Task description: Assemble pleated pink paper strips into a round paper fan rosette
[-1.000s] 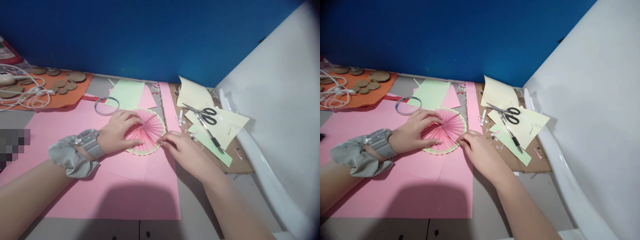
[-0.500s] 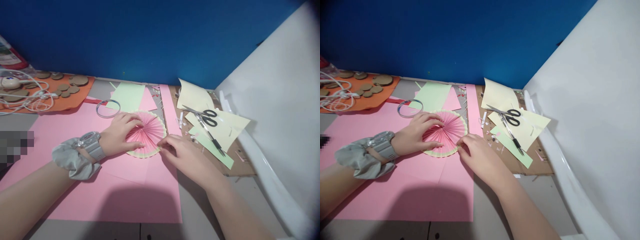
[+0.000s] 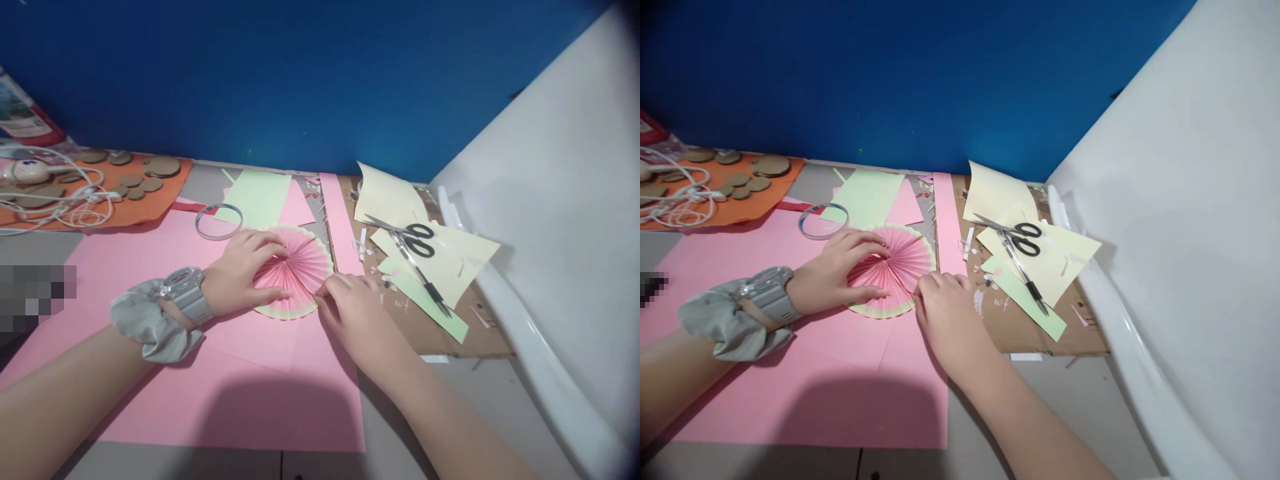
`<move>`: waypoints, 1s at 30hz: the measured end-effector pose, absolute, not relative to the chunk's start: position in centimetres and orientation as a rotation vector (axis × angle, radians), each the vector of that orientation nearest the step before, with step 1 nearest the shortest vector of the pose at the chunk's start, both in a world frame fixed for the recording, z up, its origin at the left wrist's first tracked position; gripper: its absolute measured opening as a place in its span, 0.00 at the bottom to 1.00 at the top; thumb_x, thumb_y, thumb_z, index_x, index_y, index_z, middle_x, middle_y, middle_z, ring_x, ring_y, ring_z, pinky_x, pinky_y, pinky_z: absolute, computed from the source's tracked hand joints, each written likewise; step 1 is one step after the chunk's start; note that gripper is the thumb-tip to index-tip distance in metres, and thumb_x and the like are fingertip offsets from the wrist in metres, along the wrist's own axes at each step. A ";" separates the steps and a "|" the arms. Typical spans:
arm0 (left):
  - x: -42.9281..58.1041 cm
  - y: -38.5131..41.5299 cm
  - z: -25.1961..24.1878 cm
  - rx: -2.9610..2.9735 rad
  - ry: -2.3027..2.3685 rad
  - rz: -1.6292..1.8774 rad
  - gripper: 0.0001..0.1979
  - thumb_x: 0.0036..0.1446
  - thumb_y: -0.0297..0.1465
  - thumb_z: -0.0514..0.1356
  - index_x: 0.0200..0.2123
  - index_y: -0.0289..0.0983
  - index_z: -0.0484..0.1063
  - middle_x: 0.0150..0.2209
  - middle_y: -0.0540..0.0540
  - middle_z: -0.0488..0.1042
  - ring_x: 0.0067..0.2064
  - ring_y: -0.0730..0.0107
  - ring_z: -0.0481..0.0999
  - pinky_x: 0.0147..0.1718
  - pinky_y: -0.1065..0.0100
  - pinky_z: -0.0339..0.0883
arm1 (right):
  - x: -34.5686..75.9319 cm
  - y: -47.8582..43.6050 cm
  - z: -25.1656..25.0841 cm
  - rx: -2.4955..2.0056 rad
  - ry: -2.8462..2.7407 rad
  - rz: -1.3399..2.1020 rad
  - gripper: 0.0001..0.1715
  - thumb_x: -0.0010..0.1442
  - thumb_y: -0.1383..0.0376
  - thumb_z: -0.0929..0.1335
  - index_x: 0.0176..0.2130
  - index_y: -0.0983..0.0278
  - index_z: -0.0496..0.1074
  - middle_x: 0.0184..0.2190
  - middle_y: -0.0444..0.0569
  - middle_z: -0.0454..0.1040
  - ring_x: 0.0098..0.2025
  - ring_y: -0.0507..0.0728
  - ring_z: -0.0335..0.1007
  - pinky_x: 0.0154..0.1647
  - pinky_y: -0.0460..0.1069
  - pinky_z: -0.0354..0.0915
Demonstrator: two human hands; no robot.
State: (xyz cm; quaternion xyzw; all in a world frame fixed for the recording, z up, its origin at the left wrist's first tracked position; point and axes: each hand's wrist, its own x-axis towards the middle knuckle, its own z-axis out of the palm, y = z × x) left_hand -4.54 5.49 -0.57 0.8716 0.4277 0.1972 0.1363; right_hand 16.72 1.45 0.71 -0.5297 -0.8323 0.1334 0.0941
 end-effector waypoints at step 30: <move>-8.7 1.6 0.9 2.476 1.002 0.787 0.06 0.55 0.26 0.52 0.35 0.37 0.68 0.33 0.45 0.68 0.38 0.65 0.65 0.39 0.61 0.59 | 20.9 2.4 1.8 -1.375 -2.537 0.627 0.08 0.64 0.68 0.58 0.34 0.61 0.64 0.36 0.46 0.67 0.39 0.55 0.61 0.40 0.52 0.58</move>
